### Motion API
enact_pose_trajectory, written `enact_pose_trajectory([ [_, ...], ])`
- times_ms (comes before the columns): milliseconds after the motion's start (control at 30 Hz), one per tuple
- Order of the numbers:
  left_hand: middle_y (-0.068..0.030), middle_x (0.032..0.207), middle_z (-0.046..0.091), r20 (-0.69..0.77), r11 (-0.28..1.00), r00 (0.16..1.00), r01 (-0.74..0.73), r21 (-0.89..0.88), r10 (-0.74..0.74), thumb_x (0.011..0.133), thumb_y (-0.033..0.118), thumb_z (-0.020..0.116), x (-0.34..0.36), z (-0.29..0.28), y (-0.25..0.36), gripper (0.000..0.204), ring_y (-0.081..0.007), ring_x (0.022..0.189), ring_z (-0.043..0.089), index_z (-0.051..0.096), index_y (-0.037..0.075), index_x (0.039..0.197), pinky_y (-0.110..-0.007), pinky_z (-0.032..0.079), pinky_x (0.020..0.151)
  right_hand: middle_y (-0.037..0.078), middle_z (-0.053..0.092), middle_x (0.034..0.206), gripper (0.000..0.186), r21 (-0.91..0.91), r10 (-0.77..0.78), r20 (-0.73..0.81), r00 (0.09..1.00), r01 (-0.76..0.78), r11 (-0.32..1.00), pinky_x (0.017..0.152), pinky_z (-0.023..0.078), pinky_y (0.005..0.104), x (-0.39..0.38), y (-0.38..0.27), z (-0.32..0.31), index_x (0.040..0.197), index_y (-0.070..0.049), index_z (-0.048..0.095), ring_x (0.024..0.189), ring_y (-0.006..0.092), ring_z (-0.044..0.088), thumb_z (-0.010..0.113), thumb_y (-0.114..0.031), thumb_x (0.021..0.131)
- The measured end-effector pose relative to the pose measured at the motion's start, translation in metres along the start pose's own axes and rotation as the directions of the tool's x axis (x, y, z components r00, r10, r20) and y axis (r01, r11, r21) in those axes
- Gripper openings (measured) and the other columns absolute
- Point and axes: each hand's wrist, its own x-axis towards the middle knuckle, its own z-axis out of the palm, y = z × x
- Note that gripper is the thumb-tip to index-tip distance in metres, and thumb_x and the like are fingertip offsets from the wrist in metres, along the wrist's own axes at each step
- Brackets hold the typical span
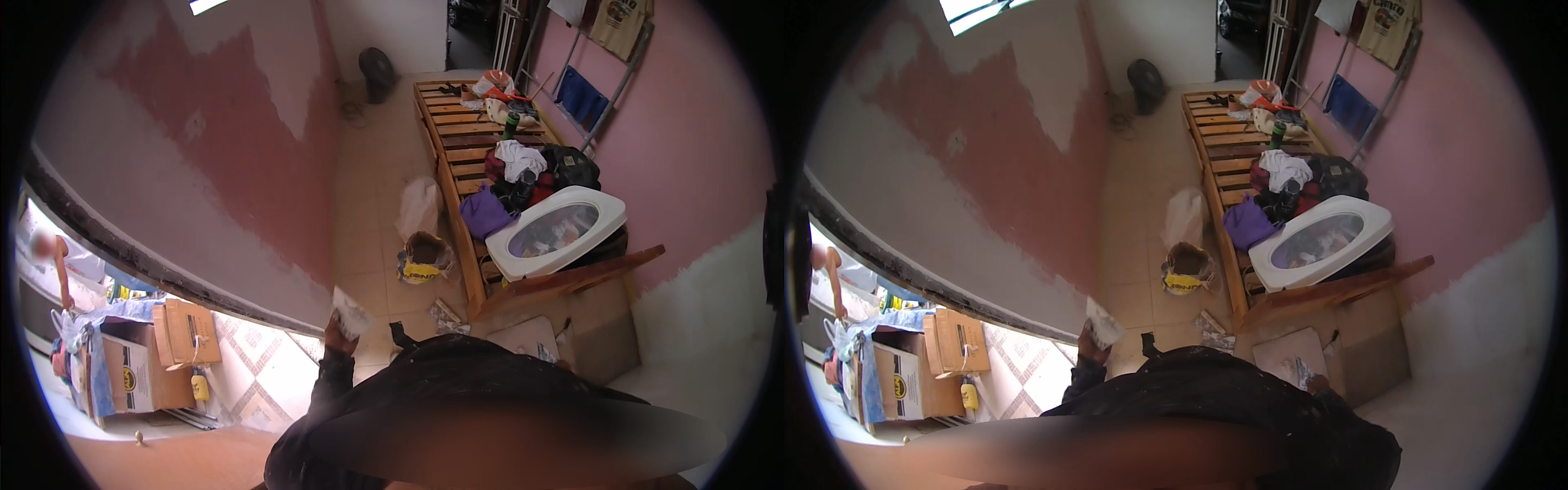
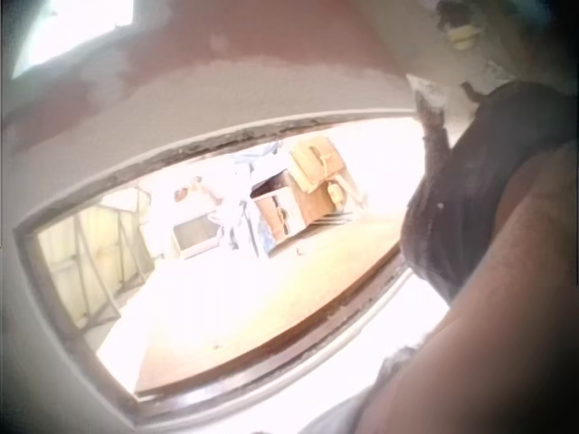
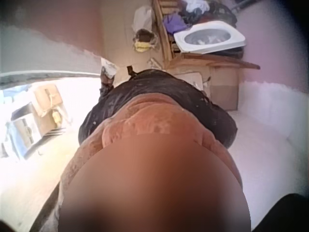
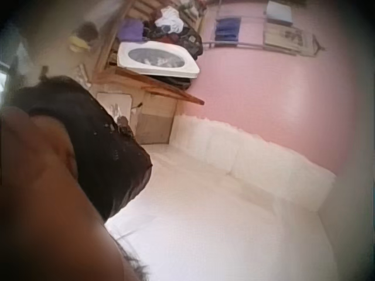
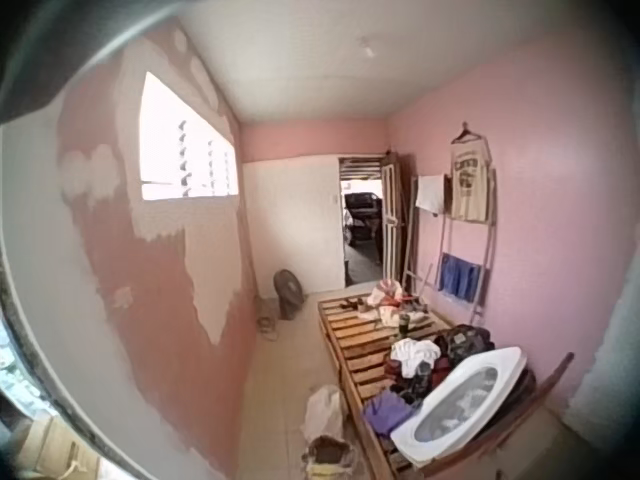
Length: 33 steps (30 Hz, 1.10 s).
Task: The person kneels and uses a trowel and hawk to apply and smooth plaster on a wall. They repeatedly scoop plaster from the hawk and spread it along the wall surface, then pause to interact with another person who enters the room.
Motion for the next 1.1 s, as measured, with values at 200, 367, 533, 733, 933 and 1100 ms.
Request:
enact_pose_trajectory([
  [200,-0.0147,0.133,0.048,0.283,0.964,0.928,0.264,-0.041,-0.242,0.094,0.025,0.048,0.105,0.072,-0.006,0.051,-0.0341,0.124,0.045,0.035,0.005,0.139,-0.052,0.032,0.108,0.021,0.061,0.105,0.037,-0.098,0.018,-0.019,1.0,-0.02,0.995,0.08,0.05,0.0455,-0.071,-0.017,-0.033,0.109,0.0,0.059,0.096,0.0347,0.061,0.06,-0.026,0.083],
  [367,-0.0127,0.135,0.047,0.319,0.969,0.918,0.248,0.003,-0.236,0.096,0.029,0.047,0.126,0.136,-0.035,0.05,-0.0314,0.124,0.047,0.036,0.005,0.138,-0.047,0.036,0.106,0.014,0.061,0.105,0.032,0.474,0.061,-0.275,0.96,0.079,0.877,0.077,0.051,0.0434,-0.097,-0.19,-0.172,0.113,-0.006,0.056,0.095,0.0279,0.061,0.058,-0.02,0.085],
  [533,-0.0138,0.133,0.049,0.474,0.876,0.88,-0.253,0.41,0.032,0.097,0.027,0.046,0.141,0.224,-0.076,0.051,-0.0298,0.122,0.049,0.033,0.003,0.139,-0.044,0.04,0.103,0.008,0.061,0.106,0.03,0.39,-0.104,-0.667,0.738,0.465,0.795,0.074,0.052,0.0412,-0.173,-0.324,-0.357,0.117,-0.011,0.052,0.094,0.0212,0.061,0.056,-0.015,0.088],
  [733,-0.0157,0.127,0.054,0.765,0.917,0.643,-0.291,0.273,-0.023,0.091,0.013,0.054,0.074,0.374,-0.099,0.05,-0.0282,0.121,0.05,0.037,-0.006,0.134,-0.039,0.04,0.102,0.011,0.064,0.101,0.028,0.601,-0.196,-0.301,0.933,0.027,-0.799,0.058,0.058,0.0305,-0.224,-0.333,-0.464,0.115,0.0,0.052,0.084,0.0196,0.066,0.053,-0.015,0.091],
  [933,-0.0203,0.135,0.045,0.976,0.524,-0.004,-0.844,0.113,-0.218,0.077,-0.003,0.065,0.011,0.416,-0.174,0.054,-0.0394,0.126,0.042,0.051,0.009,0.128,-0.044,0.035,0.104,0.013,0.06,0.113,0.045,0.6,-0.282,-0.475,0.834,0.073,-0.797,0.064,0.057,0.0266,-0.24,-0.267,-0.477,0.13,0.008,0.041,0.091,0.0205,0.065,0.048,-0.01,0.089],
  [1100,-0.0172,0.139,0.042,0.909,0.405,-0.087,-0.909,0.094,-0.407,0.074,-0.006,0.067,-0.013,0.427,-0.195,0.06,-0.0384,0.128,0.04,0.054,0.014,0.129,-0.045,0.037,0.103,0.017,0.058,0.118,0.046,0.604,-0.161,-0.422,0.892,0.144,-0.784,0.077,0.055,0.0318,-0.257,-0.231,-0.466,0.128,0.008,0.042,0.098,0.0222,0.063,0.047,-0.006,0.085],
])
